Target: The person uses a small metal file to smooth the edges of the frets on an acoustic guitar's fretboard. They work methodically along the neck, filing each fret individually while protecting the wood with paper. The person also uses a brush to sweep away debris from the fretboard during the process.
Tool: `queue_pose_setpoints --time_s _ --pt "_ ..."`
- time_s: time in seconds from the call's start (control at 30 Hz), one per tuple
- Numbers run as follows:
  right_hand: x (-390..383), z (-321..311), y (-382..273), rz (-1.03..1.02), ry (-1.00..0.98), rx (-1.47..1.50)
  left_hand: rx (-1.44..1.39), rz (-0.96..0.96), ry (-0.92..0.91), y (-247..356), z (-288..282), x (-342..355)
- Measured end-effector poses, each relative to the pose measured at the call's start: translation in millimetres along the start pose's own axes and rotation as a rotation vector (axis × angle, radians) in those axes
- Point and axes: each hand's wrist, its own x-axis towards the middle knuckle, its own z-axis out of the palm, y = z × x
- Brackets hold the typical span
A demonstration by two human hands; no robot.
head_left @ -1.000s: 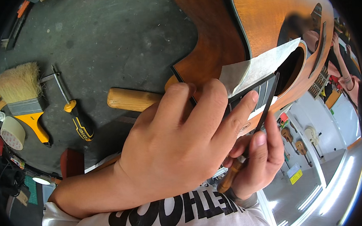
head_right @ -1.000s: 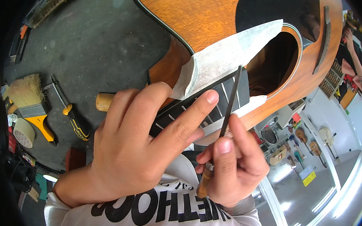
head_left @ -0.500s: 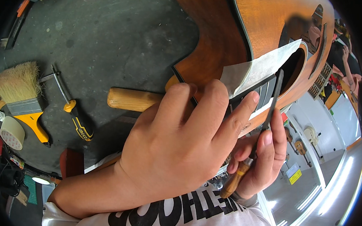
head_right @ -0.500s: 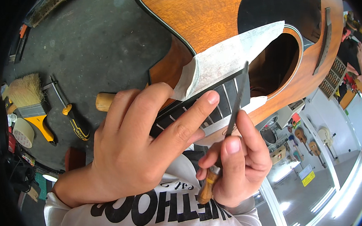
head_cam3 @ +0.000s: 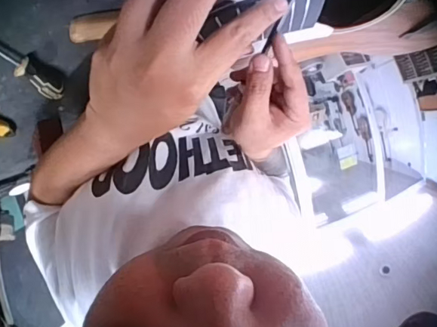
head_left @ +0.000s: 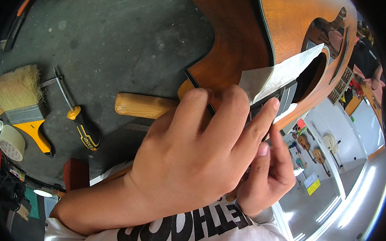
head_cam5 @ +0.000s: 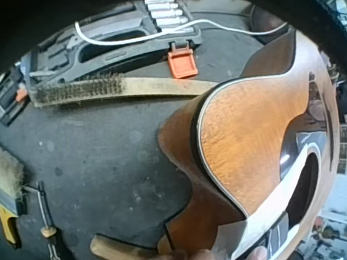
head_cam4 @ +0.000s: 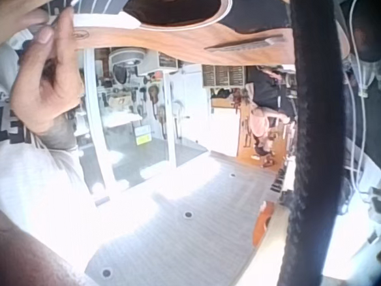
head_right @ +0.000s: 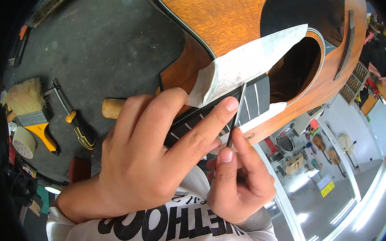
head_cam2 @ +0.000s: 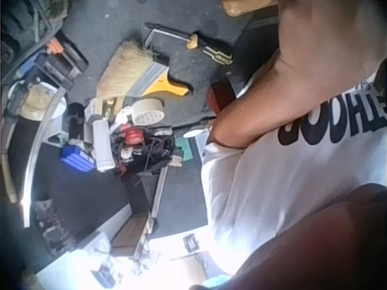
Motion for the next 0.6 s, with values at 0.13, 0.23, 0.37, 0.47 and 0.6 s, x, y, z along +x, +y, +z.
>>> queue_pose_setpoints --time_s 0.13,0.23,0.37,0.47,0.6 --pt "14 1 -26 0.358 0.032 0.309 -0.002 -0.017 -0.009 -2 -3 0" --pt "6 -13 -14 0.283 -0.062 0.321 -0.001 -0.025 -0.007 -2 -2 0" --pt "-7 -6 -5 0.059 -0.012 0.136 -0.040 -0.033 -0.006 0 -1 -1" --pt "-5 1 1 -0.065 -0.002 0.023 -0.035 -0.026 -0.010 -2 -3 -1" --pt "3 9 -4 0.026 0.051 -0.028 -0.039 -0.026 -0.019 -2 -5 -1"
